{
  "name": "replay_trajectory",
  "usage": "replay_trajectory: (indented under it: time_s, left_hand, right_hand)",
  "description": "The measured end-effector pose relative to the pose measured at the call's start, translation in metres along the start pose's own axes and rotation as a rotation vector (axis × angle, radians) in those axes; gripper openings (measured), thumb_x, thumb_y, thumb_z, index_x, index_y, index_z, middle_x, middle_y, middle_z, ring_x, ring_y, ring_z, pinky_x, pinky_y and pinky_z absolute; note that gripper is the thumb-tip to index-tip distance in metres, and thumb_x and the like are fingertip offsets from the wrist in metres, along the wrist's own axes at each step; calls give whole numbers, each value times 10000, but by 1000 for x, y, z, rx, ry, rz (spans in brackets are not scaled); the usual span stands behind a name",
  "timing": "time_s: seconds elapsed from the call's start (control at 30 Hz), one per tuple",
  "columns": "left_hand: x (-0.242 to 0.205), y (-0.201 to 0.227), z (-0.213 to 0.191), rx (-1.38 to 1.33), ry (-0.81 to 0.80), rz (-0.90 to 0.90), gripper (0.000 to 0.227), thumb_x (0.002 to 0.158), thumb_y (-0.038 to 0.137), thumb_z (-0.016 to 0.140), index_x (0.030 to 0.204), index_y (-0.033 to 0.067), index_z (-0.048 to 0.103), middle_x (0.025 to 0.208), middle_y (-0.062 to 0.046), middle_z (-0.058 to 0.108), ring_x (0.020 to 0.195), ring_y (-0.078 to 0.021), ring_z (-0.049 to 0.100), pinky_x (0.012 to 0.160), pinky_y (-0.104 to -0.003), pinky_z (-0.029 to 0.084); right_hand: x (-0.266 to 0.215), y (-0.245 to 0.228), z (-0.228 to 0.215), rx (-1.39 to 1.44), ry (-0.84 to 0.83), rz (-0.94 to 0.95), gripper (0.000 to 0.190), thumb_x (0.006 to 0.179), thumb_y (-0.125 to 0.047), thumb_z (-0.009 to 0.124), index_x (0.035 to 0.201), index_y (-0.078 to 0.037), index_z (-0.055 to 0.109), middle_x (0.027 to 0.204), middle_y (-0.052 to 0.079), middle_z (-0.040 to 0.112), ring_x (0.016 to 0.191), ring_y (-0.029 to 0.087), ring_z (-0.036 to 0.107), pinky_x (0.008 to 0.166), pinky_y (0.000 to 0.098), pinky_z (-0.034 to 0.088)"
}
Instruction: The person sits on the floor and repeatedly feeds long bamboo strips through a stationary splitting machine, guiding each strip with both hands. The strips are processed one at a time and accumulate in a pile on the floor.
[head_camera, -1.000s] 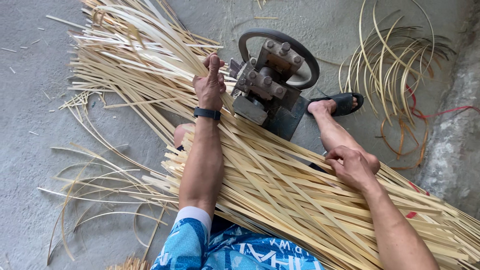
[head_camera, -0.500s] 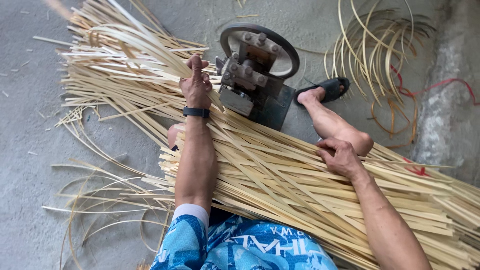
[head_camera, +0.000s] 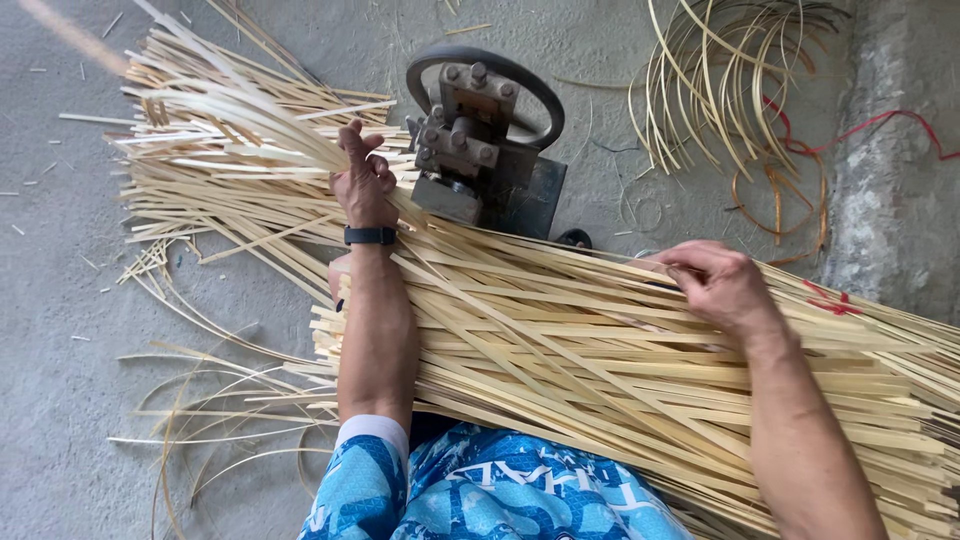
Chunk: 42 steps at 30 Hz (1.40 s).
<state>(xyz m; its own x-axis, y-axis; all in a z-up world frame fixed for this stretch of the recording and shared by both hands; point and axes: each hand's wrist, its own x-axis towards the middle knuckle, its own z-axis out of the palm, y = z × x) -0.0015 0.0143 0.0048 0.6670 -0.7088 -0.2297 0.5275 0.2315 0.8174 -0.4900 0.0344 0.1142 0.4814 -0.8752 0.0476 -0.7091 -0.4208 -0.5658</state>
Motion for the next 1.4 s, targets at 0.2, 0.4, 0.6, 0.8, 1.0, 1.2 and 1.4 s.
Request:
replay_trajectory:
  time_s: [0.2,0.4,0.6,0.8,1.0,1.2,1.4]
  left_hand:
    - [10,19,-2,-73,24,-27,783,829,617,737,1339,38,604,870,-33,644,590,-63,501,424,-200,361]
    - [16,49,-12,-145,66,-70,777,831,626,731,1340,51,609,840,-15,601,612,-67,476,445,-194,339]
    - [15,36,-13,-92,124,-97,768,837,620,737,1332,45,617,849,-15,596,621,-72,482,463,-201,365]
    - [17,23,-1,-4,168,-108,765,820,610,749,1326,48,632,892,-7,614,620,-63,477,471,-198,379]
    - [15,17,-7,72,128,-106,740,849,568,770,1329,24,625,959,-12,646,651,-57,489,490,-197,397]
    - [9,14,-6,2,85,-126,724,867,542,748,1360,32,604,890,-12,637,639,-65,505,462,-187,388]
    - [11,28,-7,-19,36,-81,696,911,513,721,1397,34,585,889,-23,643,653,-67,514,465,-186,403]
  right_hand:
    - [-2,37,-54,-86,104,289,183,886,-297,851,1028,-187,817,864,-22,723,757,104,657,690,285,567]
    - [10,68,-52,70,123,240,181,894,-274,853,1022,-151,818,787,-20,700,728,81,623,677,263,503]
    - [15,79,-64,1,92,322,147,887,-270,851,964,-151,812,840,-20,729,788,92,665,698,268,549]
    - [38,51,-19,-91,21,266,185,886,-316,837,1025,-196,817,862,-13,729,733,127,669,680,289,592]
    - [59,13,29,-335,136,-262,247,831,-291,738,1038,-169,795,983,50,750,827,212,704,752,375,581]
    - [57,-5,66,-118,-215,-216,181,958,-213,728,1064,-76,783,1049,107,754,909,248,721,828,397,589]
    - [58,0,63,55,-254,-183,147,954,-232,697,965,-120,792,966,73,785,893,182,743,830,347,595]
